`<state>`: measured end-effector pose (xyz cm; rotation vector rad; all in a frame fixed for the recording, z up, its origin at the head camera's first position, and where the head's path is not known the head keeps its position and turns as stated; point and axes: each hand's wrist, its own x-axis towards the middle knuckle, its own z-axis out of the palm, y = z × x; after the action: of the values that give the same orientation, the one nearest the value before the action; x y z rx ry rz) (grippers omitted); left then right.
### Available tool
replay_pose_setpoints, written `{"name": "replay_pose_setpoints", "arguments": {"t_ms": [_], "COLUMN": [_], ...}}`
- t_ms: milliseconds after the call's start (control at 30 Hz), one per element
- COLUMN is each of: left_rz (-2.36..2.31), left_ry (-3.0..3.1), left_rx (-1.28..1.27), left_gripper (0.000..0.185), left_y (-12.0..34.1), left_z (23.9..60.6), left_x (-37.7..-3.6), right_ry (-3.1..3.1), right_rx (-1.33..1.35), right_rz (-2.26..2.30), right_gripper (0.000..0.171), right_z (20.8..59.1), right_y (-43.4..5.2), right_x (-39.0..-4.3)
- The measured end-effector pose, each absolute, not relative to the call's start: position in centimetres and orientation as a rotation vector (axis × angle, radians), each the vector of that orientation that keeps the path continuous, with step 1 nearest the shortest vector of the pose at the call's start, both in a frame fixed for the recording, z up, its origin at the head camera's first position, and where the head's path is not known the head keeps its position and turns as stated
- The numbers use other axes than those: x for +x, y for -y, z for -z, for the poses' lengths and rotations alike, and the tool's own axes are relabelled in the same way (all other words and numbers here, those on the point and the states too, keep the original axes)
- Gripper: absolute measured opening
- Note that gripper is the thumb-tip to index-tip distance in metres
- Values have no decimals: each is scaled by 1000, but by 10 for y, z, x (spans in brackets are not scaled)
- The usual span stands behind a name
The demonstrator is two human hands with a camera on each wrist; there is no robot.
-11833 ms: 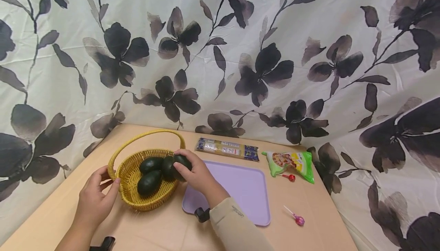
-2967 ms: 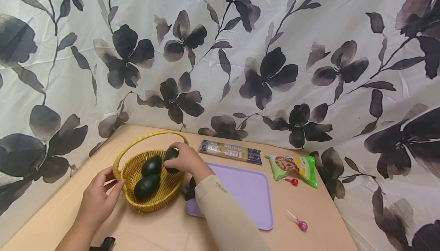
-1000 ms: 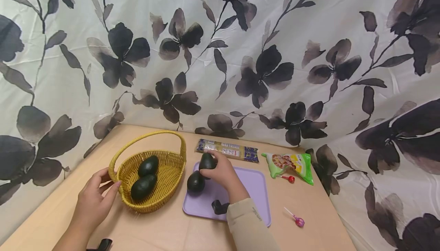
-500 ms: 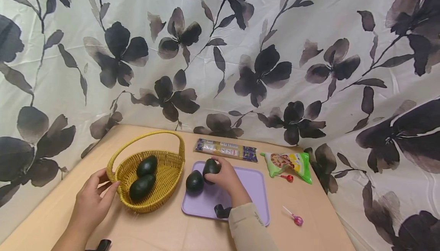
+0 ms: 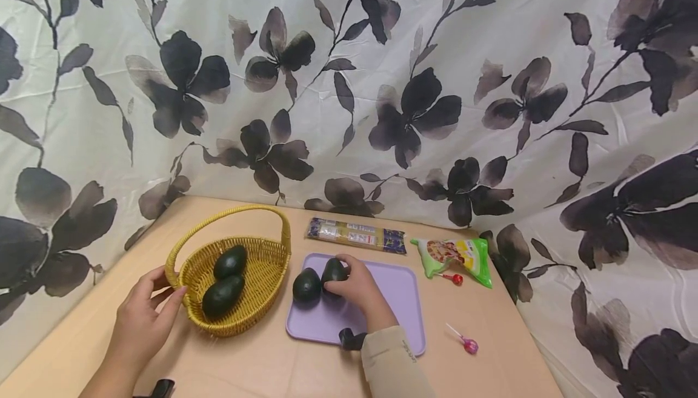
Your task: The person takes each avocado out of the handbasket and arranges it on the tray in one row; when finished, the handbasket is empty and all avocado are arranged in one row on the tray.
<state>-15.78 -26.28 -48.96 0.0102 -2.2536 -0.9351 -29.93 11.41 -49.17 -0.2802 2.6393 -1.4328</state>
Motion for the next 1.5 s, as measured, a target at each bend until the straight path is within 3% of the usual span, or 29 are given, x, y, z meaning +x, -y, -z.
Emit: {"name": "replay_pose_setpoints", "arguments": {"t_ms": [867,1500], "left_rz": [943,943], "left_ry": [2252,2265], "left_rx": [14,20], "left_gripper": [56,57], "left_y": [262,261], "left_z": [489,487], "left_x": [-158,-157], "right_ry": [-2637,-2660], "right_rx": [-254,-264], "right_rz": [1402,1419], "right_gripper": [78,63], "right_z": [502,493], "right_y": [-122,-126], "right_x": [-290,-286]}}
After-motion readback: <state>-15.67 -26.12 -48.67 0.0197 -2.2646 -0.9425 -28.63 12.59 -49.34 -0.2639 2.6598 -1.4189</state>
